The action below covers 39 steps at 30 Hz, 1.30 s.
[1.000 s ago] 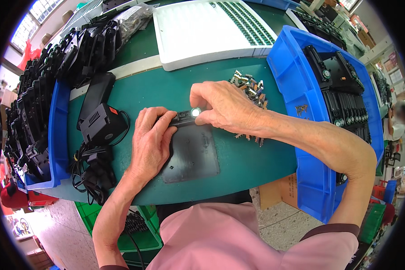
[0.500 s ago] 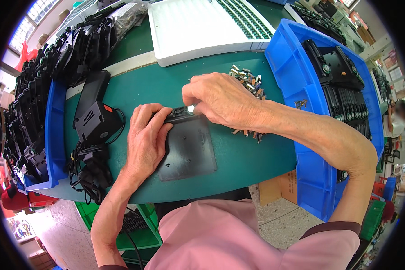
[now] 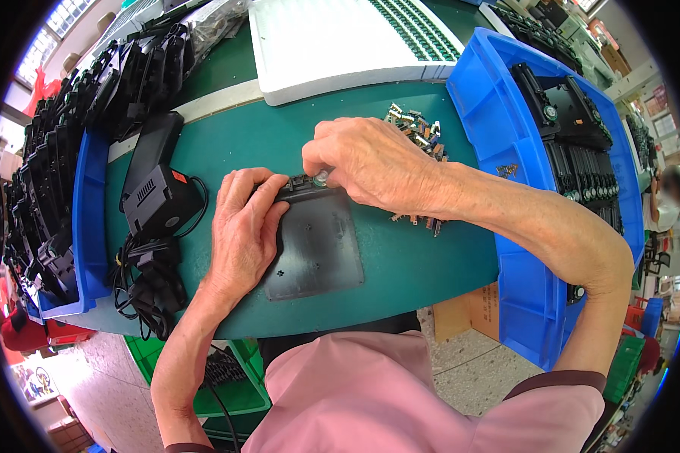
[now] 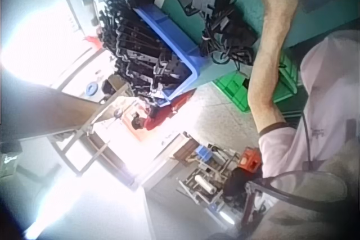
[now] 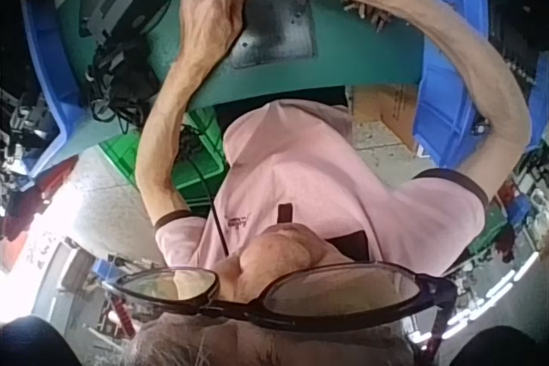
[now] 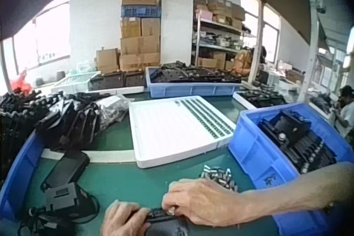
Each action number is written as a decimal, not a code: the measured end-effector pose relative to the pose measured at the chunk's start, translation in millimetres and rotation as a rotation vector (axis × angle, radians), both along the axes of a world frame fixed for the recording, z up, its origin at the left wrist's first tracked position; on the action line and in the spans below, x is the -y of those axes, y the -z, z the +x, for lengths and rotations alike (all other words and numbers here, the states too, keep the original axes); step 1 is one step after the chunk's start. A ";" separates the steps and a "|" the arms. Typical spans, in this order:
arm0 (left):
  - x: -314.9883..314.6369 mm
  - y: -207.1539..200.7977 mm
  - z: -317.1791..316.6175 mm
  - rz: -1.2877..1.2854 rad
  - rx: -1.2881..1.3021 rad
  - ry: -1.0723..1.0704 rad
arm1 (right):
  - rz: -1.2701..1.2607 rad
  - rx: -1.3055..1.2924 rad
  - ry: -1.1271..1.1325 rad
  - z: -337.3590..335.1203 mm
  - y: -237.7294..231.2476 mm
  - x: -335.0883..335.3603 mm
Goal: The person assembles green circuit boards into small black plastic housings by hand, then places the completed assemblies into an assembly tray.
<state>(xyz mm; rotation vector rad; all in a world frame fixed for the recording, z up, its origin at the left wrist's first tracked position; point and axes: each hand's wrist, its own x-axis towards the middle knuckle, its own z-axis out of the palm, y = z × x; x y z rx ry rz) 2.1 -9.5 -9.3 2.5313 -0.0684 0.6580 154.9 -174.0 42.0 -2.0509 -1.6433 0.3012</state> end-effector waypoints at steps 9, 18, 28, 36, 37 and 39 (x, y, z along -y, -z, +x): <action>-0.1 0.2 -0.3 -0.001 0.004 -0.001 | 0.000 -0.108 0.088 -3.4 -1.5 1.4; -0.2 1.1 -0.2 0.005 -0.002 -0.003 | 0.008 -0.051 0.097 -5.8 -3.0 0.1; 1.1 -1.7 -0.7 -0.004 -0.019 -0.009 | -0.078 0.110 0.221 12.7 -21.1 1.8; -1.7 0.1 -3.3 -0.020 0.002 -0.053 | -0.363 0.274 0.282 26.9 -24.5 5.7; -1.4 0.6 -2.3 -0.021 0.008 -0.056 | -0.365 0.276 0.289 24.8 -25.3 5.8; -1.0 0.4 -2.4 -0.027 0.004 -0.057 | -0.429 0.233 0.282 20.3 -25.8 3.6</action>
